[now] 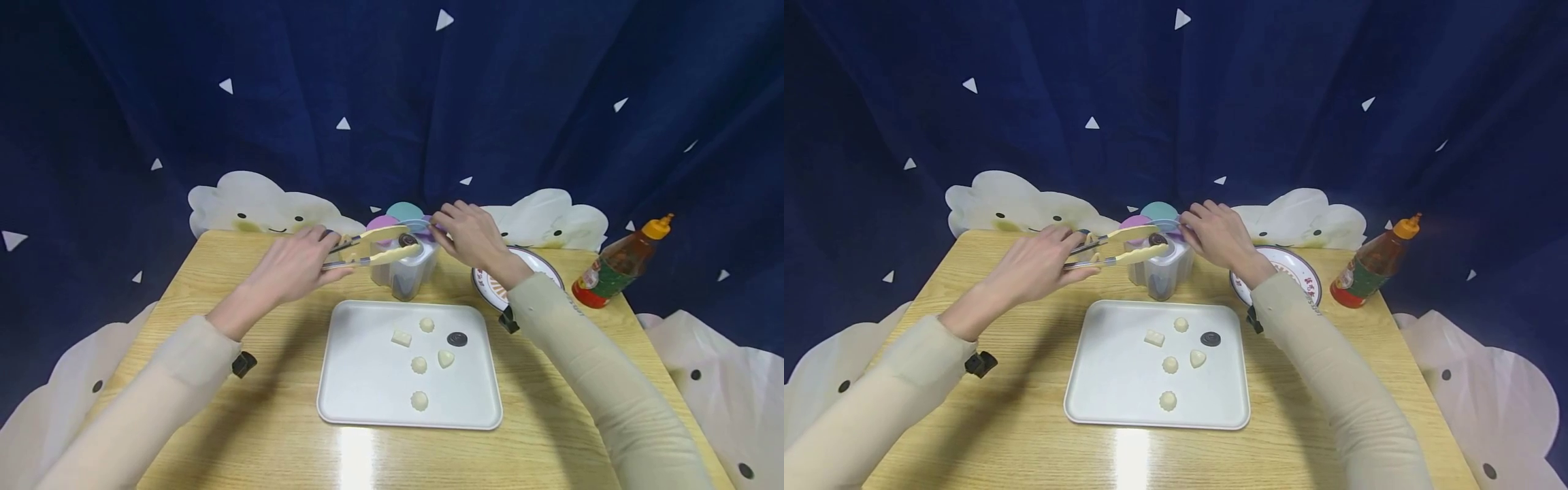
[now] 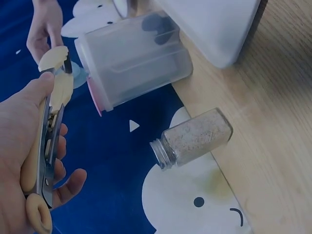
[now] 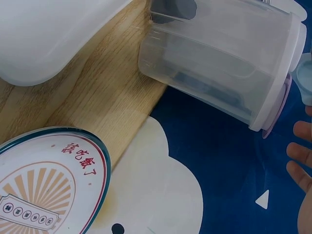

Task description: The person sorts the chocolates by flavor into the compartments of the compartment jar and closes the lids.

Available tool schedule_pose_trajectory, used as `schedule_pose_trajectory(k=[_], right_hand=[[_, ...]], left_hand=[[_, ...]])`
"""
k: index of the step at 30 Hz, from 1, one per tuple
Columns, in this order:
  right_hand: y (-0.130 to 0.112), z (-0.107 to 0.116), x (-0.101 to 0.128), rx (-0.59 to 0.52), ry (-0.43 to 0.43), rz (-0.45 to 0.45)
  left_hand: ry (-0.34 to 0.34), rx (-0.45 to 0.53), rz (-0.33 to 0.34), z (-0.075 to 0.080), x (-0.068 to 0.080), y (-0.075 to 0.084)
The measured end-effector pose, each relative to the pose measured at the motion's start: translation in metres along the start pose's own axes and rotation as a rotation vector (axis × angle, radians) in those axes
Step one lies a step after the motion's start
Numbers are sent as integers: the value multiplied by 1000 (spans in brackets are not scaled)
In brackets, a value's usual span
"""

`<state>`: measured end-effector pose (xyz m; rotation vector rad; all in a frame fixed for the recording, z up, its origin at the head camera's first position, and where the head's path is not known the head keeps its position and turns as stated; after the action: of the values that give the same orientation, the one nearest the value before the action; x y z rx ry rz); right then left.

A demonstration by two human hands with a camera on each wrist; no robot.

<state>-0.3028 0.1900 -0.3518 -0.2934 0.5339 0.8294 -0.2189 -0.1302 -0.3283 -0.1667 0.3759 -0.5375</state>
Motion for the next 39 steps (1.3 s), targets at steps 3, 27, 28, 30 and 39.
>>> schedule_pose_trajectory(k=[3, 27, 28, 30, 39], right_hand=[[0, 0, -1, 4, -2, 1], [-1, -1, -1, 1, -7, 0], [-1, -2, -1, 1, -8, -2], [-1, -2, -1, -1, -8, -3], [-1, 0, 0, 0, -20, -12]], left_hand=[[-11, -15, 3, -2, -2, 1], [-46, 12, -16, -4, 20, 8], [-45, 13, -26, -5, 23, 10], [-34, 14, -48, -8, 28, 15], [-20, 5, -174, -26, 43, 44]])
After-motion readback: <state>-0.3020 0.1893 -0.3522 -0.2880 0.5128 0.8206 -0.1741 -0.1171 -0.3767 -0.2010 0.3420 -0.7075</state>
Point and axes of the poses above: each hand's wrist, its own x-axis away from the middle knuckle, its own z-axis out of the back of the hand, y = z × x, the point moved 2 cm from there along -x, towards the middle knuckle, and after that the axes turned 13 degrees about -x, right-handed, at the moved point
